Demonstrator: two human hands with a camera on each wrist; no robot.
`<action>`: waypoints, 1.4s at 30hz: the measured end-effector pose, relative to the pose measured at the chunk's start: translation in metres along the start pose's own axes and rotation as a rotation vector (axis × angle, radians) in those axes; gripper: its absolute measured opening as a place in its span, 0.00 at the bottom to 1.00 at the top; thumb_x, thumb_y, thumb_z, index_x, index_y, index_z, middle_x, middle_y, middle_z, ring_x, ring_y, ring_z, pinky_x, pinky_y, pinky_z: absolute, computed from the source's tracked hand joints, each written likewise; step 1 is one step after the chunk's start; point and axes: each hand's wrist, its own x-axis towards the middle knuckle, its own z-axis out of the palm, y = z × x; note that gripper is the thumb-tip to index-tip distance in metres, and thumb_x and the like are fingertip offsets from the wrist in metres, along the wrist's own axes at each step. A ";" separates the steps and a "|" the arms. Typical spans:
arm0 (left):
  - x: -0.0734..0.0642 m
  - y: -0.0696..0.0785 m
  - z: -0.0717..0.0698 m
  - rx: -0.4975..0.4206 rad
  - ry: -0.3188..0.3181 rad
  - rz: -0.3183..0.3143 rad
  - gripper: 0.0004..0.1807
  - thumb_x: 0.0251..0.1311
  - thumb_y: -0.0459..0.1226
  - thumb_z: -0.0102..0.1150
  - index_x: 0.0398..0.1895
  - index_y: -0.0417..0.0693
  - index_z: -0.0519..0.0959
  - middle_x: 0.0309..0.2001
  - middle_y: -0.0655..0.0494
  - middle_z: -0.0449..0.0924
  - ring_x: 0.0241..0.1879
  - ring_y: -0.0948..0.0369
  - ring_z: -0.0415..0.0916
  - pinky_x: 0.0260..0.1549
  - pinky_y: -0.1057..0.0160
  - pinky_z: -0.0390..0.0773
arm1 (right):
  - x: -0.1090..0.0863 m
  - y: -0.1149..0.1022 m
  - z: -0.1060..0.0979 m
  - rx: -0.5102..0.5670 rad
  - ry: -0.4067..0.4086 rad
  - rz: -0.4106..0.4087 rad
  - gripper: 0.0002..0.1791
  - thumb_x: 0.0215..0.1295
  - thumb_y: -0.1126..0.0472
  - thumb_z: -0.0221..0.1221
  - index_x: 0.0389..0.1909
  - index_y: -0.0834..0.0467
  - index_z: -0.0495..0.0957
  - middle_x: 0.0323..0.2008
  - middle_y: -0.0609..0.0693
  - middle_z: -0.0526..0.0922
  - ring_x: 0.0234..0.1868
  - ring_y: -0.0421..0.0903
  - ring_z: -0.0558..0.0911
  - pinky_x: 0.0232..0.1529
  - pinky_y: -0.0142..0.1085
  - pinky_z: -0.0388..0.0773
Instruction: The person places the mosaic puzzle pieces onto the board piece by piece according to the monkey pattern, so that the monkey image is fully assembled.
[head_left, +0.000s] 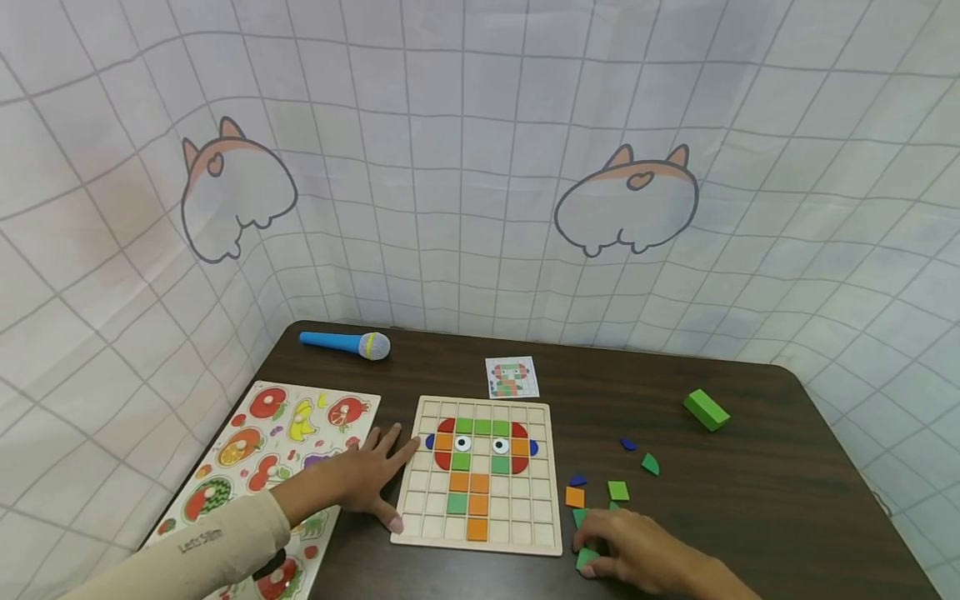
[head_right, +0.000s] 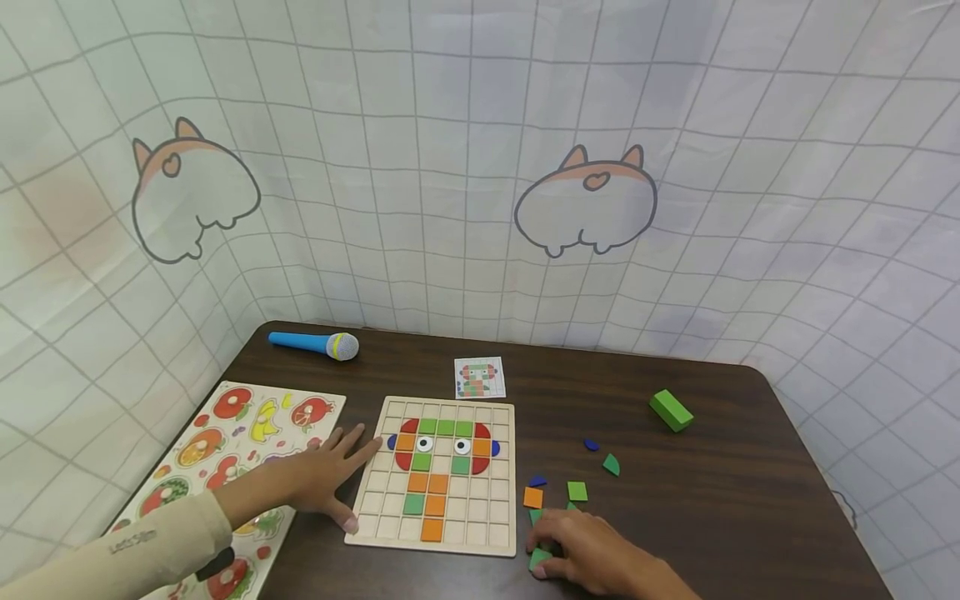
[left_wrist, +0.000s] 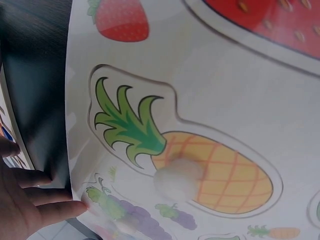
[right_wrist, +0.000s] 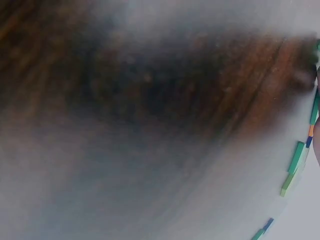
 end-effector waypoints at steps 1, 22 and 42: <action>0.000 0.000 0.000 0.002 -0.001 0.000 0.67 0.39 0.69 0.71 0.80 0.54 0.50 0.80 0.37 0.44 0.76 0.32 0.45 0.66 0.30 0.59 | 0.001 -0.001 0.000 0.016 -0.010 0.008 0.12 0.69 0.44 0.61 0.46 0.45 0.81 0.37 0.30 0.77 0.35 0.27 0.73 0.35 0.28 0.73; -0.001 -0.001 0.000 0.006 0.004 0.007 0.67 0.39 0.70 0.70 0.80 0.55 0.49 0.80 0.37 0.44 0.76 0.32 0.45 0.66 0.31 0.60 | 0.078 -0.064 0.022 0.393 0.091 -0.034 0.15 0.62 0.51 0.69 0.45 0.54 0.83 0.26 0.38 0.75 0.24 0.29 0.70 0.26 0.23 0.68; -0.003 0.001 -0.003 0.000 0.000 0.009 0.66 0.40 0.69 0.69 0.80 0.53 0.50 0.79 0.36 0.45 0.76 0.32 0.46 0.66 0.32 0.62 | 0.125 -0.081 0.039 0.268 0.170 0.034 0.14 0.59 0.53 0.72 0.42 0.56 0.87 0.23 0.36 0.76 0.22 0.30 0.70 0.26 0.24 0.68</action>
